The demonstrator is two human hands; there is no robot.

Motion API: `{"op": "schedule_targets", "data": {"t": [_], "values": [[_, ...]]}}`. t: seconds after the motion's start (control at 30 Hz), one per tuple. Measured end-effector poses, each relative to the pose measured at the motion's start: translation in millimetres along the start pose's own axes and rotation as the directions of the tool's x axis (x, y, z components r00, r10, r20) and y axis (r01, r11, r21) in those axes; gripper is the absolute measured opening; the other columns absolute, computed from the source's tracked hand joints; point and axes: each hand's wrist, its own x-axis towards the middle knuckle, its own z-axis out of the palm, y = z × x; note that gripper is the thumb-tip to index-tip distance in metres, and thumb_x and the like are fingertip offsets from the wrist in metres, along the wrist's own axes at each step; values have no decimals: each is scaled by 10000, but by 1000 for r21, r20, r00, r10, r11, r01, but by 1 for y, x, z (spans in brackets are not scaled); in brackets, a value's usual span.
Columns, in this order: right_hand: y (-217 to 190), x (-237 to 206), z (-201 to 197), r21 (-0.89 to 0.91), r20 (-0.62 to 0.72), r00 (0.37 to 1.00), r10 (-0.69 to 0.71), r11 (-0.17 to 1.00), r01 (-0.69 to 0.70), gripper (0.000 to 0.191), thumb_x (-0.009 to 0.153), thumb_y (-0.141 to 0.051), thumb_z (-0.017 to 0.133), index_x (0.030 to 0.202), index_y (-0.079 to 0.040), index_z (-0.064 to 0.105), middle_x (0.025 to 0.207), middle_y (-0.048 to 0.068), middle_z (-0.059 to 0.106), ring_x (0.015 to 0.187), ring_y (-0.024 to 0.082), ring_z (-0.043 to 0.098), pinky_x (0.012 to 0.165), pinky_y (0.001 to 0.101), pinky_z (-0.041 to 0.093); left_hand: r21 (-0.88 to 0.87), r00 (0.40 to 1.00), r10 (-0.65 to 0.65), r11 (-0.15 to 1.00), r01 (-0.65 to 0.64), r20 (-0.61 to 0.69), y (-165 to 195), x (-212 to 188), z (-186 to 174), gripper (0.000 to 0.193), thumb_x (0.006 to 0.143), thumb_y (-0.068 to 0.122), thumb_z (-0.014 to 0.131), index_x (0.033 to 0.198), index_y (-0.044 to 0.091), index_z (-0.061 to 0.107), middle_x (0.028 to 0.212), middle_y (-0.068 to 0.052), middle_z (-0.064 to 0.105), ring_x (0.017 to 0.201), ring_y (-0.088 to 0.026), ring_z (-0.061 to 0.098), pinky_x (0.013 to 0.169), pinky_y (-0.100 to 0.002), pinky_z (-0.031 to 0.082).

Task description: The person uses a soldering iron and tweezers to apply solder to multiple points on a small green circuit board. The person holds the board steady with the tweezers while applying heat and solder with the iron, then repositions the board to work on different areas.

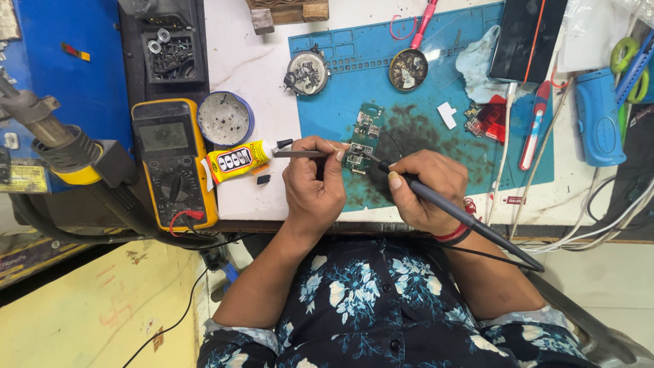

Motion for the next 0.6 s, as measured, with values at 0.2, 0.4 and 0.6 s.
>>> {"op": "schedule_targets", "data": {"t": [0.2,0.4,0.6], "values": [[-1,1,0,3,3,1000,-3,1000,3,71,920,-67,695,924,-26,637,812,121,685,707,286,687,667,372,530,4,1000,-4,1000,4,2,-1,0,0,175,1048,-27,611,1131,14,463,1032,-150,736,860,-109,690,731,-233,562],[-1,1,-1,7,4,1000,0,1000,0,72,911,-64,700,916,-27,638,791,118,676,689,284,678,653,371,521,2,1000,18,1000,-18,7,0,0,0,176,1056,-22,607,1142,20,459,1035,-146,731,858,-98,689,728,-232,566],[-1,1,-1,8,4,1000,-6,1000,6,70,912,-65,698,919,-29,639,789,116,675,693,281,679,654,369,520,5,1000,10,1000,-10,5,0,1,0,176,1053,-22,608,1139,20,461,1027,-143,736,813,-85,670,701,-227,555]]}}
